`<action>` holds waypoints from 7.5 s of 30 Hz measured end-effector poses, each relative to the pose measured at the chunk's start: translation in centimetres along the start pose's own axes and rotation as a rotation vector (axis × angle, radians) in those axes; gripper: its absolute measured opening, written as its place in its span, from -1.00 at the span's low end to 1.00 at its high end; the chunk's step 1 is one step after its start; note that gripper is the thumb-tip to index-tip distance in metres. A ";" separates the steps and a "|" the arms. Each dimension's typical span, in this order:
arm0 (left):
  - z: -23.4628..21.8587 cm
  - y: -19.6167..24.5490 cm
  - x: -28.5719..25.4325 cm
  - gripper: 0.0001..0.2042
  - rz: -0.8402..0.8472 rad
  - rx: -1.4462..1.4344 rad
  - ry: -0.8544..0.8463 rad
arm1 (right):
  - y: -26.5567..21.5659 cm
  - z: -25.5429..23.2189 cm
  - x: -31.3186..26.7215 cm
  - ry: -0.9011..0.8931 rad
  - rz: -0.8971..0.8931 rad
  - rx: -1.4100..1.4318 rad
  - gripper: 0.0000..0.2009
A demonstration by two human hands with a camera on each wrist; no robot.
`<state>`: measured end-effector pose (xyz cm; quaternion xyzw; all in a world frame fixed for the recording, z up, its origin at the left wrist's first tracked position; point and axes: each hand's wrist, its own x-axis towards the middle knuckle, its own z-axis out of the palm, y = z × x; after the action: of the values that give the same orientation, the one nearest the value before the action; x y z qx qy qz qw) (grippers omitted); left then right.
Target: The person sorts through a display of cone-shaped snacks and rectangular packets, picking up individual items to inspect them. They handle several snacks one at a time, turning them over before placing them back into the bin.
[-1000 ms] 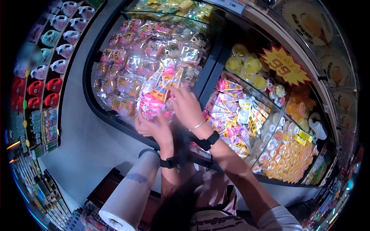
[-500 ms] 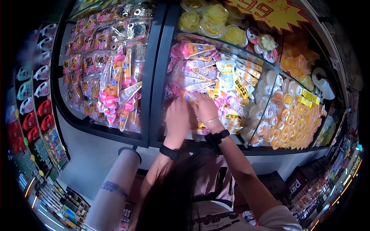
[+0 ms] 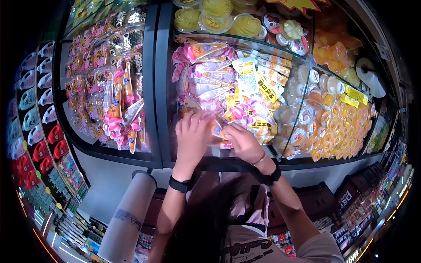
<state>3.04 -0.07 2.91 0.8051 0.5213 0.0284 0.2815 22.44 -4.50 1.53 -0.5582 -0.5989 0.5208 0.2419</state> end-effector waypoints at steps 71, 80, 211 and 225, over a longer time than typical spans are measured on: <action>-10.6 -9.3 -5.5 -0.74 -0.661 -0.099 1.020 | -15.2 6.6 17.0 -0.089 -0.335 0.186 -0.81; -7.6 -17.1 -1.6 -0.66 -0.829 -0.049 0.833 | -12.1 13.4 28.5 -0.016 -0.528 -0.259 -0.75; -8.7 -8.8 -1.9 -0.51 -0.704 0.118 0.911 | -10.4 1.9 14.8 0.406 -0.324 -0.010 -0.89; 5.4 -3.6 -0.8 -0.65 -0.101 0.094 -0.316 | 4.8 6.0 5.8 -0.215 -0.097 -0.794 -0.51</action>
<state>1.57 -1.97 -3.15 0.7845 0.5112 -0.1373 0.3231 17.70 -2.12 -6.50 -0.5219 -0.8006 0.2928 -0.0318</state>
